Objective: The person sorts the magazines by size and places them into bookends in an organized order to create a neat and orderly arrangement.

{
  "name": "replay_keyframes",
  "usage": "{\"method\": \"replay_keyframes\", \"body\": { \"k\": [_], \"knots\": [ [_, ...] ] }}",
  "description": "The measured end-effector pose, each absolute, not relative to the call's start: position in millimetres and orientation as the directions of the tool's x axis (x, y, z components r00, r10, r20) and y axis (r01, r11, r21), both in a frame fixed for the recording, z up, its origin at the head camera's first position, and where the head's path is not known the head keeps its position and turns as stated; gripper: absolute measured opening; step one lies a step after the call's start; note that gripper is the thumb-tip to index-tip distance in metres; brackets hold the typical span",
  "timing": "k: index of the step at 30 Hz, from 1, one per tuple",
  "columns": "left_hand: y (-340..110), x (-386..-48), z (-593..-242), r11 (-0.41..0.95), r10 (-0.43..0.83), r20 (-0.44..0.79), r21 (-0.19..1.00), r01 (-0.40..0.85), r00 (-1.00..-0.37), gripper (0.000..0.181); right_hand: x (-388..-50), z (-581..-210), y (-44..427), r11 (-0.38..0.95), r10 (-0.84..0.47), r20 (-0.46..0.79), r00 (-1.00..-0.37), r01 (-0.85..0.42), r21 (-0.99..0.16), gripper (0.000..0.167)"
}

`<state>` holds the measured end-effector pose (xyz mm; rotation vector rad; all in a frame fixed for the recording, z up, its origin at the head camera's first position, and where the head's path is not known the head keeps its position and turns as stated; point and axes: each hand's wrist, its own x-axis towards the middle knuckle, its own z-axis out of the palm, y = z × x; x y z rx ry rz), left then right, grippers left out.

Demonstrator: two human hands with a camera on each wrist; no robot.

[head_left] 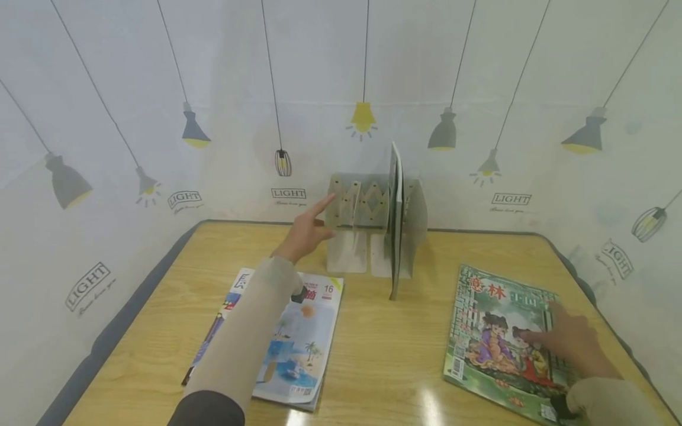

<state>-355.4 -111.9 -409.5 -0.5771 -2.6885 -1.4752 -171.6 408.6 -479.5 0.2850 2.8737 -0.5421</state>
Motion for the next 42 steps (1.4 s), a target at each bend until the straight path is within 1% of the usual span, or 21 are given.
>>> {"method": "replay_keyframes", "body": {
  "k": [5, 10, 16, 19, 25, 33, 37, 42],
  "knots": [
    [-111.3, -355.1, -410.1, 0.486, 0.305, 0.191, 0.811, 0.325, -0.933, 0.094, -169.2, -482.9, 413.3, 0.909, 0.139, -0.262, -0.955, 0.228, -0.349, 0.127],
    [-111.0, -354.6, -409.8, 0.485, 0.304, 0.196, 0.810, 0.329, -0.932, 0.093, -170.1, -484.7, 414.1, 0.892, 0.136, -0.260, -0.956, 0.232, -0.388, 0.126],
    [-110.9, -353.5, -408.9, 0.498, 0.303, 0.177, 0.808, 0.314, -0.936, 0.093, -169.1, -484.9, 415.6, 0.846, 0.131, -0.322, -0.938, 0.275, -0.457, 0.127],
    [-110.7, -353.4, -408.4, 0.502, 0.299, 0.176, 0.807, 0.311, -0.938, 0.091, -168.3, -485.4, 417.4, 0.847, 0.119, -0.326, -0.938, 0.267, -0.460, 0.124],
    [-110.4, -353.6, -407.9, 0.503, 0.300, 0.187, 0.802, 0.322, -0.935, 0.089, -167.5, -482.9, 422.6, 0.855, 0.104, -0.277, -0.955, 0.229, -0.465, 0.115],
    [-112.7, -352.6, -407.9, 0.511, 0.290, 0.179, 0.801, 0.310, -0.940, 0.088, -162.5, -477.7, 422.4, 0.825, 0.070, -0.171, -0.983, 0.153, -0.543, 0.103],
    [-112.1, -353.5, -408.7, 0.504, 0.290, 0.177, 0.807, 0.307, -0.941, 0.088, -159.0, -476.0, 418.9, 0.820, 0.090, -0.139, -0.986, 0.152, -0.551, 0.099],
    [-110.7, -354.0, -409.4, 0.502, 0.289, 0.173, 0.810, 0.303, -0.942, 0.088, -157.2, -476.2, 417.0, 0.832, 0.126, -0.108, -0.986, 0.164, -0.529, 0.097]
  ]
}}
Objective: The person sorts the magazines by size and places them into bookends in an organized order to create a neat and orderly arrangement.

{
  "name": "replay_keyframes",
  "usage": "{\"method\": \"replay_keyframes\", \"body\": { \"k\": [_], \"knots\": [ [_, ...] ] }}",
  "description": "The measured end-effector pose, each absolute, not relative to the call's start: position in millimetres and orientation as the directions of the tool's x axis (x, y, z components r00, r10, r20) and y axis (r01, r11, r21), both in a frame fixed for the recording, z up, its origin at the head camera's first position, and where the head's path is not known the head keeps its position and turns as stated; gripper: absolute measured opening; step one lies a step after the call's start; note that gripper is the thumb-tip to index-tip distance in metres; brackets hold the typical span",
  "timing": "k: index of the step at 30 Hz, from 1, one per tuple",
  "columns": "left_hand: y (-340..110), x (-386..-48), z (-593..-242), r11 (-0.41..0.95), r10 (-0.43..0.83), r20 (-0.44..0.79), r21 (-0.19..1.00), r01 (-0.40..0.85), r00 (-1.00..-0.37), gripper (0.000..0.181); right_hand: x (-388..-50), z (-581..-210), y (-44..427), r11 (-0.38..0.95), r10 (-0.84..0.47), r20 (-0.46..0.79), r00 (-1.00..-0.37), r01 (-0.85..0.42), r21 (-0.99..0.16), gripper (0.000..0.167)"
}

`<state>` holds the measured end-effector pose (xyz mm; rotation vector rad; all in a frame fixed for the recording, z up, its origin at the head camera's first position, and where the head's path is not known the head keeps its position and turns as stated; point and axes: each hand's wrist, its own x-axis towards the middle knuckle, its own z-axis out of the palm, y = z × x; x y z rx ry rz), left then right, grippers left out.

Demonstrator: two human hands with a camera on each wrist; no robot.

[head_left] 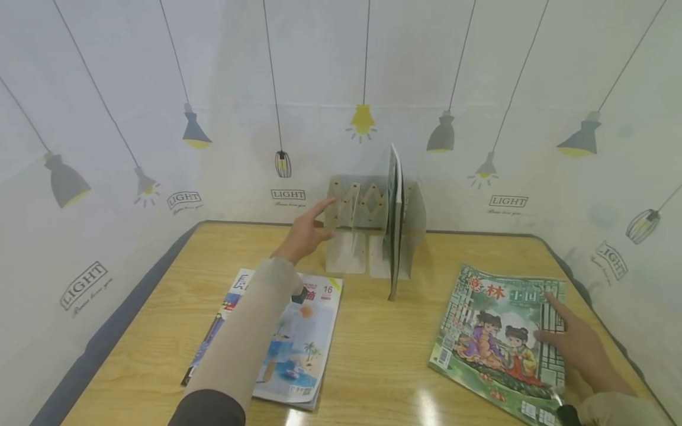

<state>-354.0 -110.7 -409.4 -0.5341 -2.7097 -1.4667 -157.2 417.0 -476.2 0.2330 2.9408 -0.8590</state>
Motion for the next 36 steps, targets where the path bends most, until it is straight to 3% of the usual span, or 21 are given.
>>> {"method": "replay_keyframes", "body": {
  "k": [24, 36],
  "knots": [
    [-111.6, -352.2, -407.8, 0.500, 0.290, 0.191, 0.805, 0.319, -0.938, 0.087, -147.8, -469.1, 394.5, 0.816, 0.247, 0.086, -0.965, 0.159, -0.555, 0.087],
    [-111.4, -354.6, -410.1, 0.493, 0.297, 0.181, 0.812, 0.313, -0.937, 0.087, -144.4, -458.6, 372.6, 0.835, 0.265, 0.259, -0.929, 0.087, -0.543, 0.084]
  ]
}}
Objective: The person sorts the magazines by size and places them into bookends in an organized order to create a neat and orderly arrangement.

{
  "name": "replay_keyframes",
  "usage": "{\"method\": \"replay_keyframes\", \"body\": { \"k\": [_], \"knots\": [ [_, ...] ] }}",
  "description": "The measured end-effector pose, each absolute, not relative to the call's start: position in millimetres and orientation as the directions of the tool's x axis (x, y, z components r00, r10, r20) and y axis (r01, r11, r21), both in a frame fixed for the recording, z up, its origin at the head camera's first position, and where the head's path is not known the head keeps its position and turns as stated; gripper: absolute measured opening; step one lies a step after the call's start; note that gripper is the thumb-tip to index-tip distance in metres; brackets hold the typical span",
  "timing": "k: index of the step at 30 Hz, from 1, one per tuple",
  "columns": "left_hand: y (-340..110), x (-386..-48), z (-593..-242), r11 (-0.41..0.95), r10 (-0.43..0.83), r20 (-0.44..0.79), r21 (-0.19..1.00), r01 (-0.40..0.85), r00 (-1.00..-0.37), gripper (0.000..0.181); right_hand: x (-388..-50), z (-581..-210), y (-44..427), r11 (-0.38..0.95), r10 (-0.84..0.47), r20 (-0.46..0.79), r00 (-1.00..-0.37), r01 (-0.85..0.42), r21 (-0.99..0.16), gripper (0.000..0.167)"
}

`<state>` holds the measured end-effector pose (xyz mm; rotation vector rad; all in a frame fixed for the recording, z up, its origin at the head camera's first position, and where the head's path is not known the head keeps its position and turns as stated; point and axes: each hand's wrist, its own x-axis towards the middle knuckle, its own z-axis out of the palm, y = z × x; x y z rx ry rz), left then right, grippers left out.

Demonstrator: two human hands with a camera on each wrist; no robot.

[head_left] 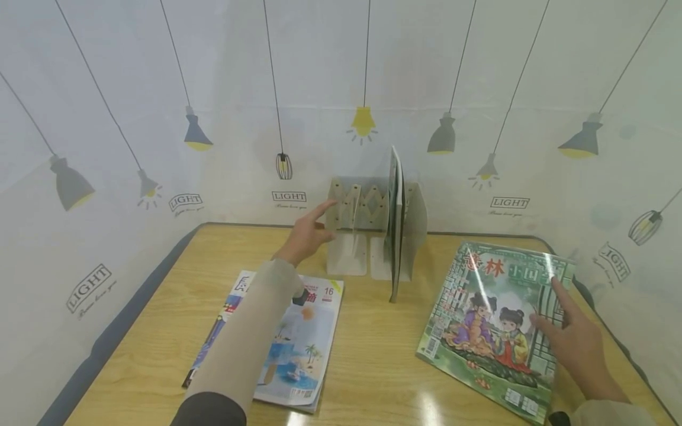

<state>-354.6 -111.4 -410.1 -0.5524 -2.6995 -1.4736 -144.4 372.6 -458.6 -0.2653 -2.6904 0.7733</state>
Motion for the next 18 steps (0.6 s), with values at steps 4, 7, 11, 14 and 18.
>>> {"method": "replay_keyframes", "body": {
  "k": [4, 7, 11, 14, 18],
  "knots": [
    [-112.9, -355.1, -411.2, 0.495, 0.299, 0.183, 0.809, 0.316, -0.937, 0.087, -145.4, -455.3, 365.5, 0.829, 0.267, 0.298, -0.917, 0.061, -0.556, 0.084],
    [-113.4, -355.5, -411.5, 0.493, 0.299, 0.183, 0.811, 0.316, -0.936, 0.087, -145.5, -453.7, 361.8, 0.825, 0.270, 0.312, -0.911, 0.052, -0.562, 0.085],
    [-113.0, -355.6, -410.9, 0.487, 0.302, 0.192, 0.811, 0.324, -0.934, 0.086, -146.2, -451.7, 358.3, 0.828, 0.277, 0.320, -0.906, 0.056, -0.558, 0.084],
    [-112.0, -355.0, -410.0, 0.494, 0.297, 0.200, 0.804, 0.330, -0.934, 0.085, -147.2, -450.4, 356.0, 0.815, 0.292, 0.305, -0.907, 0.069, -0.575, 0.084],
    [-111.8, -355.0, -409.5, 0.498, 0.295, 0.206, 0.800, 0.335, -0.933, 0.084, -147.1, -448.1, 349.4, 0.802, 0.305, 0.324, -0.895, 0.059, -0.594, 0.083]
  ]
}}
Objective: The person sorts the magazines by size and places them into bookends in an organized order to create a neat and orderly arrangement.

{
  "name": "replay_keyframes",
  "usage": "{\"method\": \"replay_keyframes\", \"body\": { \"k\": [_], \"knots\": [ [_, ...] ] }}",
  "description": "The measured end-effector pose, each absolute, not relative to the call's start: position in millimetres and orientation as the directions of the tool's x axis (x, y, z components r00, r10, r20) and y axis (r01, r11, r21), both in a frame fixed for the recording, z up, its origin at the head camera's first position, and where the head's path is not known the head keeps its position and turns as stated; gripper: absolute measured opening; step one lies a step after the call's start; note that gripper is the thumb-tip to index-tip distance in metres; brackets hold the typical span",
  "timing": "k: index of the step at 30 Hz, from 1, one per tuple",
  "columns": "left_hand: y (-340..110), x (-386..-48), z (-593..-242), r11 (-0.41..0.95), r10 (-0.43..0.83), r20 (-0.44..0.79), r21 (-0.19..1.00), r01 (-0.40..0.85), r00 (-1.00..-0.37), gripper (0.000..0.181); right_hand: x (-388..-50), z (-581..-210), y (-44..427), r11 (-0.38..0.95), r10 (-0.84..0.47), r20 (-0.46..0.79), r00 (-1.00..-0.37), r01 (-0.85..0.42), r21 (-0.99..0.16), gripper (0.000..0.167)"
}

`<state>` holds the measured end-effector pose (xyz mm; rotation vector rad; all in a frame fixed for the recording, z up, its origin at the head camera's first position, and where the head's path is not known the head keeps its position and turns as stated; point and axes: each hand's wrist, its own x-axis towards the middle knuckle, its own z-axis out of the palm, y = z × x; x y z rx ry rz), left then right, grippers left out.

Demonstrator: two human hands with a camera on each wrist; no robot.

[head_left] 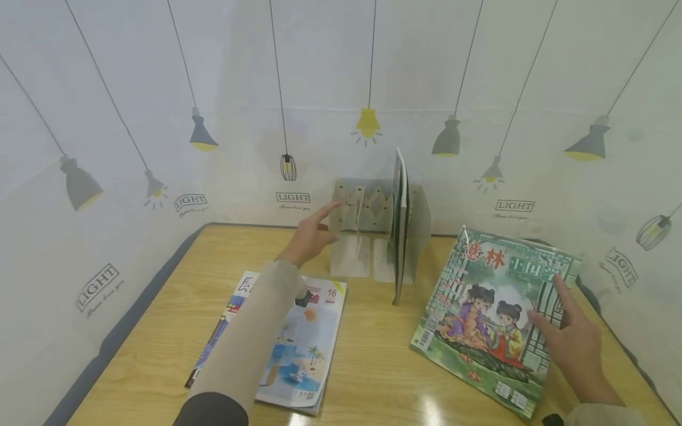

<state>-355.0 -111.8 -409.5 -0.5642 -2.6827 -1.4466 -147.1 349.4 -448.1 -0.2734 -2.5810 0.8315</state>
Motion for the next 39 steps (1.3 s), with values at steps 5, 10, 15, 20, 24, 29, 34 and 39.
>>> {"method": "replay_keyframes", "body": {
  "k": [5, 10, 15, 20, 24, 29, 34, 39],
  "knots": [
    [-111.0, -354.2, -408.5, 0.496, 0.300, 0.206, 0.800, 0.336, -0.932, 0.084, -145.2, -443.1, 339.3, 0.800, 0.312, 0.384, -0.869, 0.022, -0.600, 0.083],
    [-110.7, -354.5, -408.6, 0.494, 0.299, 0.196, 0.805, 0.327, -0.934, 0.084, -144.1, -439.6, 333.4, 0.791, 0.311, 0.442, -0.841, -0.029, -0.611, 0.085],
    [-110.3, -354.5, -408.5, 0.495, 0.299, 0.194, 0.805, 0.326, -0.934, 0.084, -144.1, -438.8, 329.8, 0.776, 0.326, 0.455, -0.829, -0.040, -0.630, 0.086],
    [-109.7, -354.2, -408.3, 0.489, 0.300, 0.196, 0.809, 0.327, -0.933, 0.084, -143.7, -437.1, 324.1, 0.768, 0.331, 0.480, -0.812, -0.064, -0.637, 0.086],
    [-109.5, -353.8, -408.0, 0.486, 0.299, 0.196, 0.811, 0.326, -0.934, 0.086, -143.5, -434.6, 320.2, 0.774, 0.321, 0.528, -0.786, -0.104, -0.624, 0.087],
    [-109.8, -352.7, -407.3, 0.497, 0.293, 0.201, 0.803, 0.328, -0.935, 0.087, -144.2, -430.9, 316.3, 0.785, 0.292, 0.590, -0.753, -0.164, -0.597, 0.090],
    [-110.3, -352.6, -407.2, 0.493, 0.297, 0.203, 0.804, 0.332, -0.933, 0.086, -144.5, -429.6, 310.9, 0.761, 0.265, 0.650, -0.712, -0.260, -0.594, 0.093],
    [-110.8, -352.1, -406.8, 0.492, 0.299, 0.198, 0.806, 0.328, -0.934, 0.086, -145.5, -429.9, 304.0, 0.753, 0.246, 0.703, -0.667, -0.326, -0.572, 0.094]
  ]
}}
